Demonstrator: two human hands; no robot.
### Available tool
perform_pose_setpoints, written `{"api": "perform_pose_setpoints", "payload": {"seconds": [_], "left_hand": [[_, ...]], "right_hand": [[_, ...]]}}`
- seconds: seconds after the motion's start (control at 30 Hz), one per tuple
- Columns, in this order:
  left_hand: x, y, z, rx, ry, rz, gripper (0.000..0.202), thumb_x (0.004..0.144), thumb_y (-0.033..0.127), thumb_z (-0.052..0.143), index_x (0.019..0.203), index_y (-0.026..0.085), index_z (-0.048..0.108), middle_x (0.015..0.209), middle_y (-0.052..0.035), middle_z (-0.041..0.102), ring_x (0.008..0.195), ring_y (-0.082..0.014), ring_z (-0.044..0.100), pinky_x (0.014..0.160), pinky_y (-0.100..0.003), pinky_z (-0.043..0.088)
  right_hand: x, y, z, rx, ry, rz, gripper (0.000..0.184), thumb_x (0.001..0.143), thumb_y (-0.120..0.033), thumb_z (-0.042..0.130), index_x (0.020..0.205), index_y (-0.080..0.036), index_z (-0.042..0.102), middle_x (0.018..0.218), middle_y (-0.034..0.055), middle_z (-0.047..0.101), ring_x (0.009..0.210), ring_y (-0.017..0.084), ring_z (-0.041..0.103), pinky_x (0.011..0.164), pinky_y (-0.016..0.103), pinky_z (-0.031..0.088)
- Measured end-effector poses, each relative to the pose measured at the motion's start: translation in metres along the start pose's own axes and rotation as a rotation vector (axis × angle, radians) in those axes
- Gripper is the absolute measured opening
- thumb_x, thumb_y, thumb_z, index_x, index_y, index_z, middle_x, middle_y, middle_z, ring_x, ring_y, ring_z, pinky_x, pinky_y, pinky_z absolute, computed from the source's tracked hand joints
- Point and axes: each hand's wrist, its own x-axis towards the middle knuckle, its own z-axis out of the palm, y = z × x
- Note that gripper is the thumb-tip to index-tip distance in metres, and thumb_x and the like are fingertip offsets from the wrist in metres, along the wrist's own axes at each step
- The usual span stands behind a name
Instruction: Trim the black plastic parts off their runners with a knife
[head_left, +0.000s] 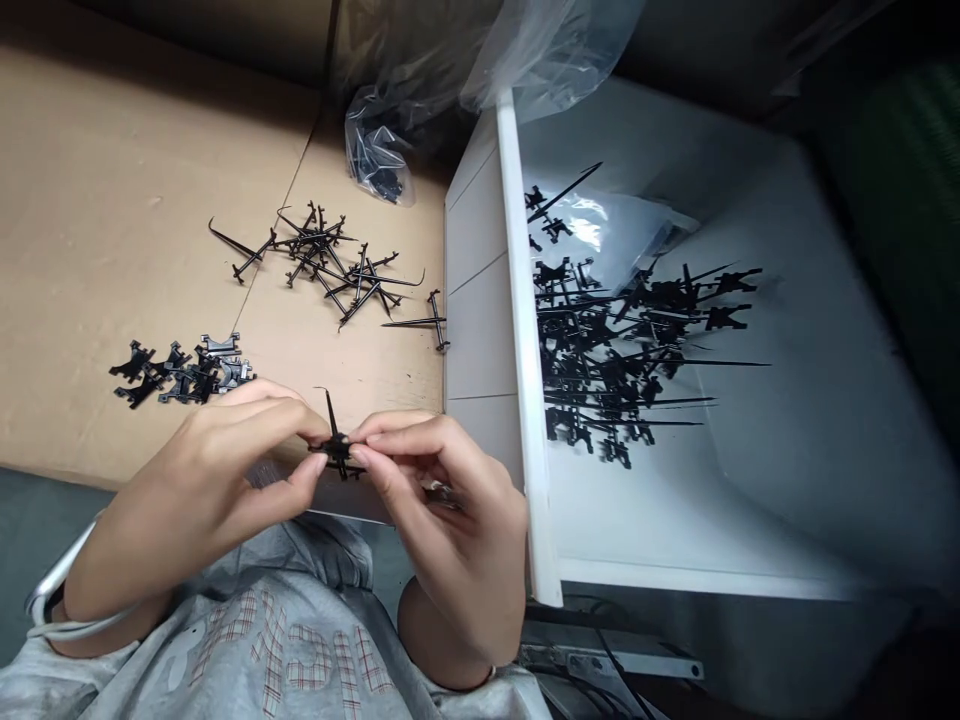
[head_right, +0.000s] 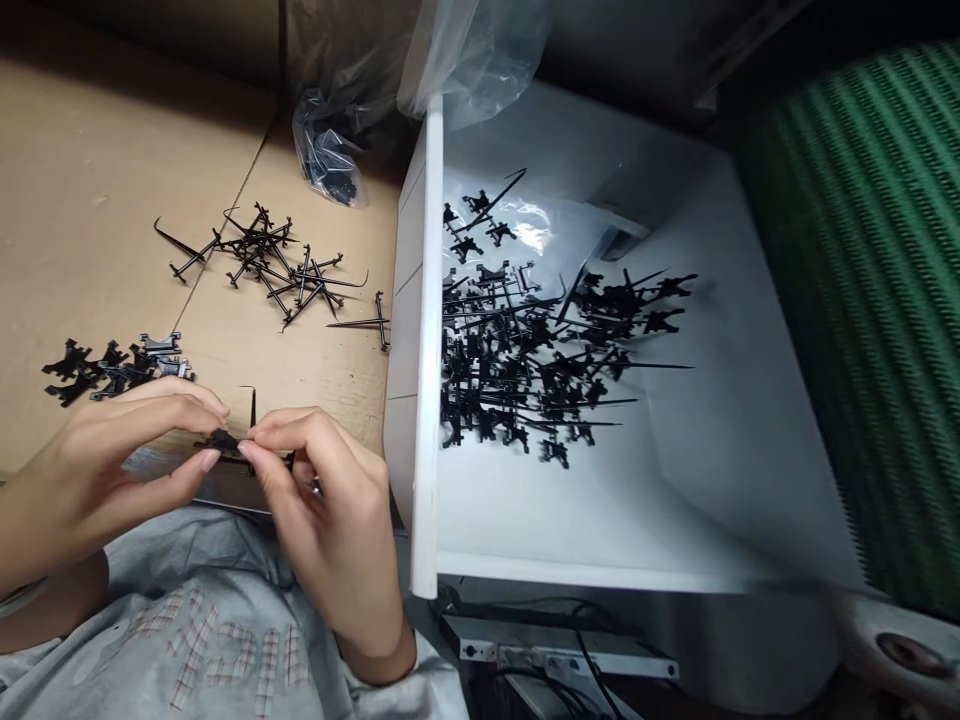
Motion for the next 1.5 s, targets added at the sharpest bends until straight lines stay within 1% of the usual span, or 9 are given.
{"api": "perform_pose_setpoints", "payload": {"seconds": [0.07, 0.3, 0.43, 0.57, 0.7, 0.87, 1.03, 1.33, 1.5], "left_hand": [[0.0, -0.001, 0.002, -0.055, 0.004, -0.008, 0.007, 0.102, 0.019, 0.062, 0.1, 0.024, 0.066, 0.096, 0.0044, 0.075, 0.094, -0.0103, 0.071, 0.085, -0.017, 0.051], [-0.004, -0.008, 0.021, -0.423, 0.047, -0.158, 0.002, 0.101, 0.03, 0.072, 0.103, 0.028, 0.072, 0.096, 0.0055, 0.08, 0.088, -0.0095, 0.077, 0.079, -0.012, 0.057], [-0.006, -0.009, 0.028, -0.546, 0.147, -0.187, 0.004, 0.099, 0.025, 0.074, 0.097, 0.027, 0.076, 0.089, 0.003, 0.08, 0.08, -0.0104, 0.077, 0.074, -0.013, 0.058], [-0.003, -0.006, 0.025, -0.63, 0.162, -0.21, 0.008, 0.095, 0.023, 0.077, 0.088, 0.023, 0.077, 0.08, 0.0005, 0.079, 0.068, -0.0117, 0.075, 0.064, -0.014, 0.058], [0.001, -0.004, 0.022, -0.733, 0.13, -0.231, 0.012, 0.095, 0.02, 0.075, 0.083, 0.022, 0.077, 0.073, 0.0016, 0.079, 0.062, -0.0102, 0.074, 0.059, -0.011, 0.056], [0.0, -0.002, 0.025, -0.784, 0.156, -0.258, 0.015, 0.097, 0.021, 0.074, 0.083, 0.022, 0.077, 0.069, 0.0025, 0.078, 0.061, -0.0102, 0.073, 0.058, -0.012, 0.056], [0.001, 0.0, 0.029, -0.759, 0.144, -0.222, 0.03, 0.106, 0.032, 0.065, 0.079, 0.021, 0.073, 0.068, 0.0014, 0.076, 0.063, -0.0107, 0.071, 0.061, -0.016, 0.056], [0.003, 0.003, 0.039, -0.842, 0.195, -0.293, 0.037, 0.108, 0.043, 0.061, 0.079, 0.022, 0.069, 0.066, 0.0035, 0.069, 0.062, -0.0094, 0.068, 0.059, -0.016, 0.054], [0.001, 0.003, 0.038, -0.779, 0.27, -0.392, 0.044, 0.106, 0.051, 0.062, 0.073, 0.021, 0.067, 0.059, 0.0043, 0.061, 0.052, -0.0083, 0.053, 0.048, -0.017, 0.044]], "right_hand": [[0.001, -0.003, 0.002, 0.045, 0.029, 0.089, 0.012, 0.097, -0.02, 0.075, 0.087, -0.024, 0.07, 0.085, 0.001, 0.079, 0.067, 0.013, 0.068, 0.053, 0.025, 0.048], [0.001, -0.005, 0.009, 0.22, 0.219, 0.197, 0.013, 0.086, -0.02, 0.082, 0.08, -0.022, 0.071, 0.079, 0.0004, 0.079, 0.051, 0.008, 0.058, 0.044, 0.021, 0.044], [0.003, -0.006, 0.006, 0.339, 0.145, 0.313, 0.022, 0.082, -0.034, 0.09, 0.08, -0.022, 0.073, 0.07, -0.0021, 0.073, 0.041, 0.005, 0.041, 0.036, 0.02, 0.028], [0.006, -0.008, 0.0, 0.396, -0.009, 0.425, 0.028, 0.076, -0.043, 0.095, 0.082, -0.024, 0.076, 0.047, -0.0094, 0.051, 0.038, 0.007, 0.035, 0.036, 0.022, 0.028], [0.008, -0.008, 0.001, 0.472, -0.087, 0.483, 0.035, 0.073, -0.053, 0.096, 0.078, -0.025, 0.075, 0.05, -0.0058, 0.062, 0.034, 0.007, 0.035, 0.034, 0.024, 0.032], [0.006, -0.002, 0.007, 0.592, -0.095, 0.512, 0.036, 0.076, -0.055, 0.093, 0.08, -0.025, 0.073, 0.063, 0.0008, 0.075, 0.039, 0.012, 0.052, 0.036, 0.026, 0.041], [0.003, 0.006, 0.01, 0.644, -0.145, 0.547, 0.037, 0.079, -0.055, 0.09, 0.081, -0.024, 0.071, 0.061, -0.0007, 0.073, 0.035, 0.007, 0.036, 0.032, 0.022, 0.027], [0.003, 0.01, 0.017, 0.717, -0.173, 0.587, 0.042, 0.078, -0.06, 0.09, 0.081, -0.025, 0.066, 0.058, -0.0028, 0.069, 0.034, 0.006, 0.035, 0.032, 0.021, 0.028], [0.0, 0.013, 0.015, 0.751, -0.168, 0.58, 0.043, 0.079, -0.058, 0.09, 0.082, -0.025, 0.062, 0.058, -0.0042, 0.069, 0.033, 0.003, 0.027, 0.032, 0.019, 0.027]]}}
